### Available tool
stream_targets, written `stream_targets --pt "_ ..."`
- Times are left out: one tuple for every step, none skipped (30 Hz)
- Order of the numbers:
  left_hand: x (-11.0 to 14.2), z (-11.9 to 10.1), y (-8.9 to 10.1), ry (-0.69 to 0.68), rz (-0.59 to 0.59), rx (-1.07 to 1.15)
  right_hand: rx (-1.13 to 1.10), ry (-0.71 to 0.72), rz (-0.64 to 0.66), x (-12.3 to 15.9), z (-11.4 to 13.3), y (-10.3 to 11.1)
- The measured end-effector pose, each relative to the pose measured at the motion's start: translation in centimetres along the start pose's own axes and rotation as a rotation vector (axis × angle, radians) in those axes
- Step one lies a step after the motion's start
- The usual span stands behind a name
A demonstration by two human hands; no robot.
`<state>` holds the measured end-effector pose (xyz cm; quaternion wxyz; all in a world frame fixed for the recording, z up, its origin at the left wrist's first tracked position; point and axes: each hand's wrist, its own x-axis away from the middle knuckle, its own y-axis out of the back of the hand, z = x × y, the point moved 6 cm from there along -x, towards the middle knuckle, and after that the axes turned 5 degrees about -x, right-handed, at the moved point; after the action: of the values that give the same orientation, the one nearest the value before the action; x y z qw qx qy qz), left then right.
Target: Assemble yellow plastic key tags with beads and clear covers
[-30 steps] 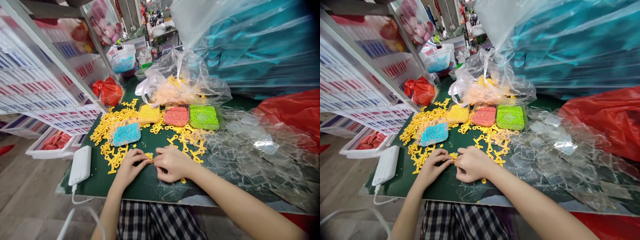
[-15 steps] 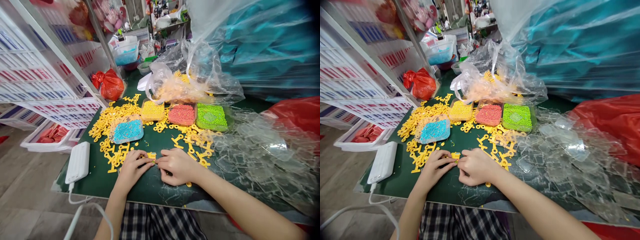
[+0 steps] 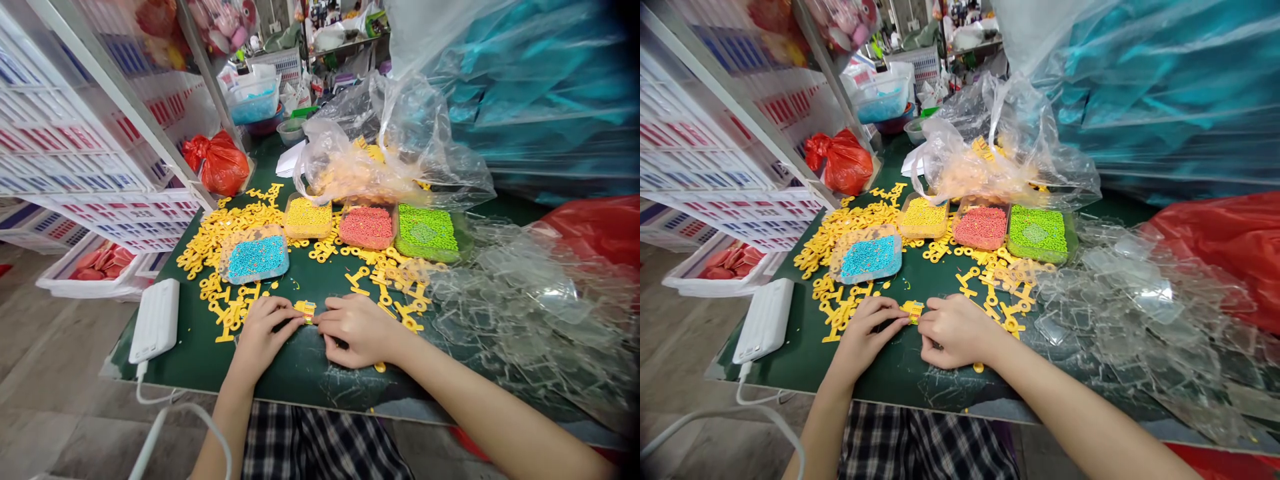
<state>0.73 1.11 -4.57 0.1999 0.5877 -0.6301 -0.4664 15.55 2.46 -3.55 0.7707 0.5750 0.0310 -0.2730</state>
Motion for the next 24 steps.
stream_targets --pt "0.0 -0.1 -0.1 -0.007 0.020 0.000 -0.001 -0.001 0.004 0.0 0.0 0.0" --pt "0.0 -0.1 -0.3 -0.014 0.036 -0.002 -0.001 -0.001 0.007 0.0 0.0 0.0" --pt "-0.1 -0.1 -0.4 -0.020 0.046 -0.005 -0.001 -0.003 0.008 0.0 0.0 0.0" --pt "-0.1 -0.1 -0.4 -0.025 0.051 -0.010 -0.001 -0.004 0.009 -0.1 0.0 0.0" --pt "-0.1 -0.1 -0.5 -0.025 0.052 -0.014 -0.003 -0.004 0.008 -0.1 0.0 0.0" --pt "-0.1 0.0 -0.6 -0.022 0.052 -0.018 -0.005 -0.006 0.007 -0.1 0.0 0.0" --pt "-0.1 0.1 -0.6 -0.015 0.053 -0.021 -0.008 -0.006 0.006 -0.1 0.0 0.1" --pt "-0.1 0.2 -0.7 -0.005 0.058 -0.025 -0.009 -0.007 0.008 -0.1 0.0 0.1" --pt "-0.1 0.3 -0.7 0.005 0.064 -0.029 -0.009 -0.008 0.011 -0.1 0.0 0.1" --pt "-0.1 0.4 -0.8 0.012 0.072 -0.031 -0.008 -0.008 0.015 -0.1 0.0 0.1" --pt "-0.1 0.4 -0.8 0.016 0.080 -0.033 -0.005 -0.007 0.018 -0.2 0.0 0.1" --pt "-0.1 0.4 -0.8 0.016 0.083 -0.034 -0.002 -0.007 0.020 -0.2 0.1 0.0" --pt "-0.1 0.4 -0.8 0.013 0.082 -0.034 0.000 -0.007 0.019 -0.2 0.1 0.1" --pt "-0.2 0.3 -0.8 0.009 0.077 -0.034 0.002 -0.008 0.019 -0.2 0.1 0.1" --pt "-0.2 0.2 -0.8 0.003 0.069 -0.035 0.003 -0.008 0.018 -0.2 0.1 0.1" --pt "-0.2 0.1 -0.8 -0.005 0.062 -0.037 0.006 -0.009 0.020 -0.2 0.1 0.0" --pt "-0.2 0.0 -0.8 -0.015 0.057 -0.041 0.009 -0.008 0.021 -0.2 0.1 0.0" --pt "-0.3 0.0 -0.9 -0.025 0.054 -0.046 0.012 -0.008 0.020 -0.2 0.1 0.0" --pt "-0.3 -0.1 -0.9 -0.033 0.054 -0.053 0.014 -0.008 0.020 -0.2 0.1 0.0" --pt "-0.3 -0.1 -1.0 -0.038 0.056 -0.060 0.014 -0.008 0.017 -0.2 0.1 0.0" --pt "-0.4 -0.1 -1.1 -0.040 0.059 -0.066 0.013 -0.010 0.015 -0.2 0.1 0.0" --pt "-0.4 -0.1 -1.1 -0.039 0.064 -0.070 0.011 -0.011 0.013 -0.2 0.1 0.0" --pt "-0.4 -0.1 -1.1 -0.037 0.069 -0.072 0.011 -0.013 0.012 -0.2 0.0 0.0" --pt "-0.4 -0.1 -1.1 -0.039 0.077 -0.071 0.010 -0.014 0.012 -0.2 0.0 0.0"
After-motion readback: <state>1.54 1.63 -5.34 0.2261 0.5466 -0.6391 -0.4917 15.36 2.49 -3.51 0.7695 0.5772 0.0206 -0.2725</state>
